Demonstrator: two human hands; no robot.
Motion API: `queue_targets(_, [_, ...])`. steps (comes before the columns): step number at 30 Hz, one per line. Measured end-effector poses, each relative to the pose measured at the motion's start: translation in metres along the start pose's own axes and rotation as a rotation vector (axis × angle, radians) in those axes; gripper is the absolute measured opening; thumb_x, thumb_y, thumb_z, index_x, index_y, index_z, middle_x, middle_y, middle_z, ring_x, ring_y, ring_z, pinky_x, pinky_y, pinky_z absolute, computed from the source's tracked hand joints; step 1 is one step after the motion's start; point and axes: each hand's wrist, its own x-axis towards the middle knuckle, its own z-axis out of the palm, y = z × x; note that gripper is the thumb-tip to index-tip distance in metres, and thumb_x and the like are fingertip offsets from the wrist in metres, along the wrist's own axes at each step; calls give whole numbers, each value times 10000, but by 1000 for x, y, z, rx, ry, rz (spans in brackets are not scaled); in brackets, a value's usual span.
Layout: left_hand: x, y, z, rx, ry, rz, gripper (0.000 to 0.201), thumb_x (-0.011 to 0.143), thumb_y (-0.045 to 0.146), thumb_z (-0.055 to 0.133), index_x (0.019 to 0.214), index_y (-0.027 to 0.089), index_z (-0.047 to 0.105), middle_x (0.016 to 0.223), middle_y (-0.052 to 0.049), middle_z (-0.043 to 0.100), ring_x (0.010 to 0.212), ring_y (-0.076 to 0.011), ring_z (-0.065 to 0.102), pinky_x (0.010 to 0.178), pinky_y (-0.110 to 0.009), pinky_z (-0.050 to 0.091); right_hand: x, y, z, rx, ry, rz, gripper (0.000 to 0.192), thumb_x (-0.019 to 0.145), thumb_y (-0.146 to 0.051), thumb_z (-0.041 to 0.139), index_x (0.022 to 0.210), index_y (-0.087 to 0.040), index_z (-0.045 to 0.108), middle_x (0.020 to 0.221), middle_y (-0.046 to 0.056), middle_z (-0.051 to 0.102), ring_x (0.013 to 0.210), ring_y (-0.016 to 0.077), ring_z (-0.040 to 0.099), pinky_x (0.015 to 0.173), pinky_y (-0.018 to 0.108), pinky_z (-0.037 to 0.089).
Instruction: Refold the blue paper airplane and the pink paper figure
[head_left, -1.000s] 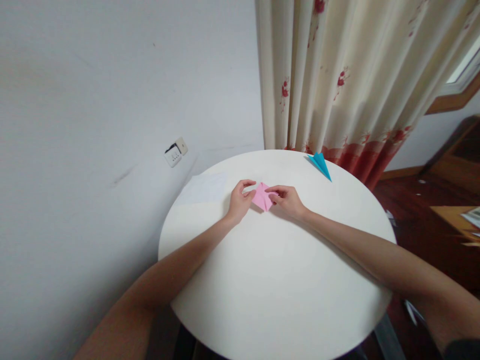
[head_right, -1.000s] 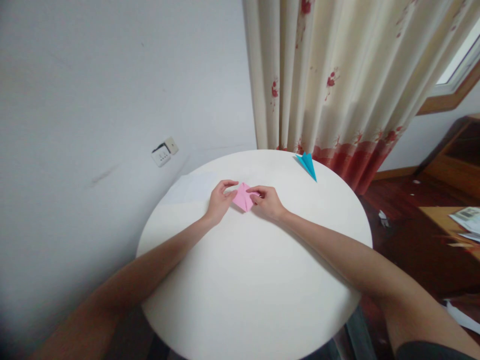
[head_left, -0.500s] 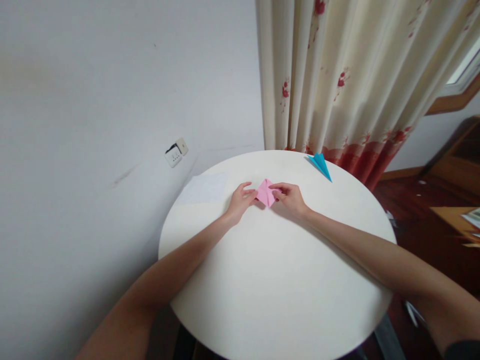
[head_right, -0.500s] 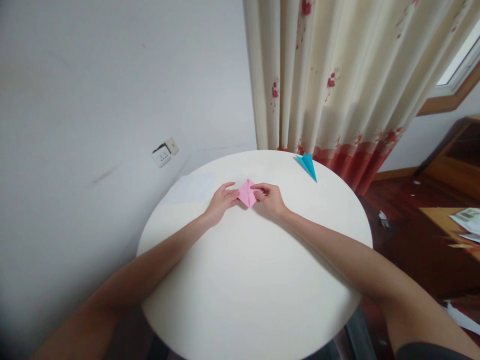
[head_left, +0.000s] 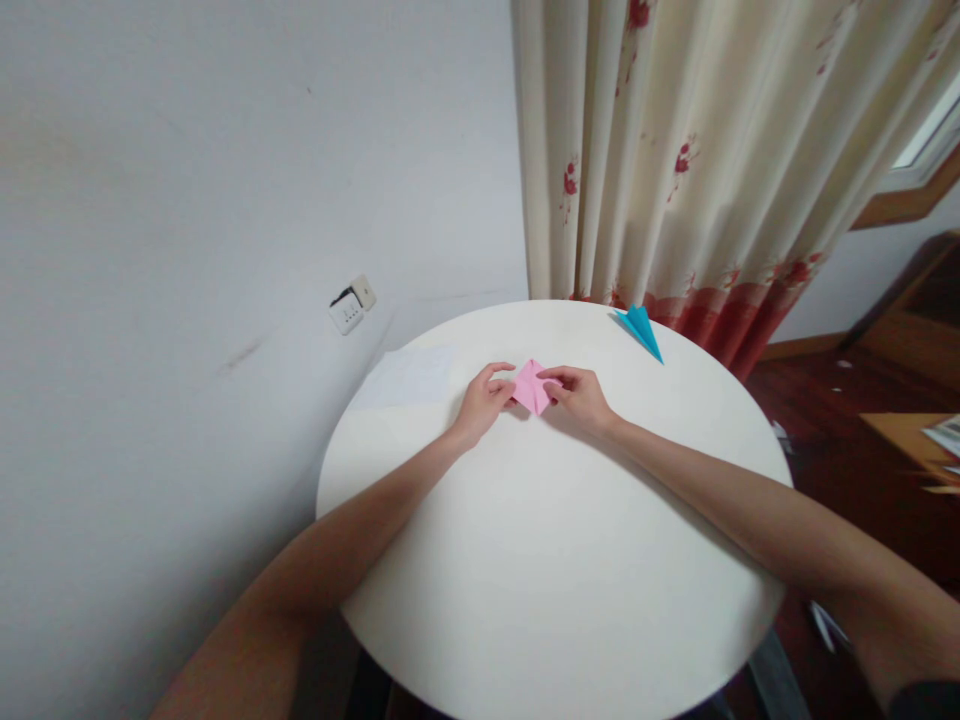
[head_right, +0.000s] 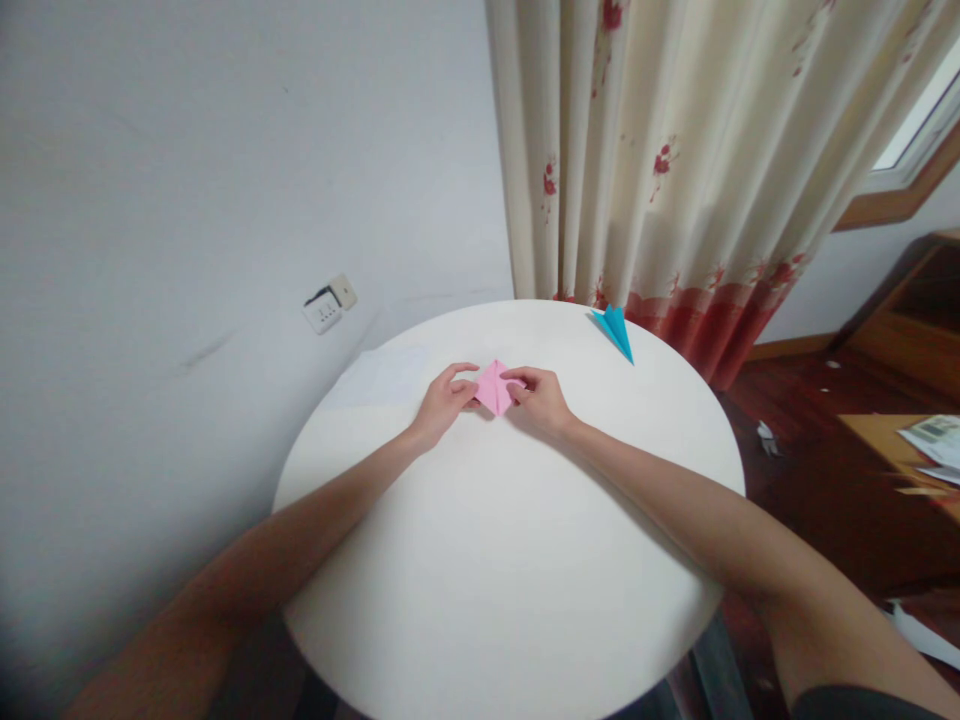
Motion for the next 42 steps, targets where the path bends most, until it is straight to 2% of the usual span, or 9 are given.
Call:
queue_targets(4, [2,-2,-1,53,-45,49,369,779,445,747,998,148,732,957,-94,739,829,-197,689,747,-305,545,1,-3,-1,10,1,5,288,767,-310,635,973,-151,758,716,43,698,602,152,580,564,276,478])
queue_targets(10, [3,-3,-6,50,-118,62,575,633,327,885,1156,155,718,995,-105,754,831,-208,697,786,-334,545,-2,-20,-3,102,-23,27,364,751,-371,686,1031,-147,744,749,44,712,634,161,615,617,289,500])
queue_targets(16, [6,-4,-9,63,-29,96,429,759,465,785,1058,158,766,1012,-100,757,886,-227,690,836,-370,545,-4,-24,-3,72,-90,-32,448,797,-437,681,1135,-146,725,876,69,730,639,145,561,613,287,463])
queue_targets(18, [7,-4,-9,67,-14,111,410,789,510,746,994,156,778,1000,-94,757,884,-229,687,828,-371,553,-4,-20,-2,39,-79,-29,418,818,-471,659,1075,-153,743,832,55,718,612,140,535,585,280,442])
queue_targets(23, [6,-6,-5,96,13,124,427,801,553,709,882,138,767,871,-82,746,787,-215,678,752,-341,557,-2,-10,-1,5,-26,-30,392,868,-491,590,686,-159,692,585,5,575,562,138,484,540,271,386])
queue_targets(29, [2,-3,-2,60,4,160,409,806,434,720,1107,165,651,763,-14,699,716,-160,659,676,-269,523,0,-3,2,127,0,-28,285,820,-389,649,998,-167,672,601,-33,582,531,121,484,520,253,397])
queue_targets(32, [2,-2,-2,79,1,184,377,808,410,714,1085,162,649,728,5,672,684,-138,642,661,-246,504,1,-2,3,143,5,-45,204,820,-350,642,936,-182,646,567,-51,549,513,113,474,507,245,389])
queue_targets(35, [4,-4,-3,105,25,184,332,796,427,721,961,139,716,869,-60,717,752,-155,656,695,-265,512,1,-2,2,135,-8,-47,187,830,-349,633,883,-173,663,628,-16,601,554,125,520,528,256,419])
queue_targets(42, [8,-9,-6,200,79,156,498,696,370,823,1127,140,729,1030,-94,740,781,-175,653,736,-307,521,0,-8,-2,-116,-11,-137,286,814,-307,674,1059,-171,726,1048,87,744,850,202,649,769,324,501])
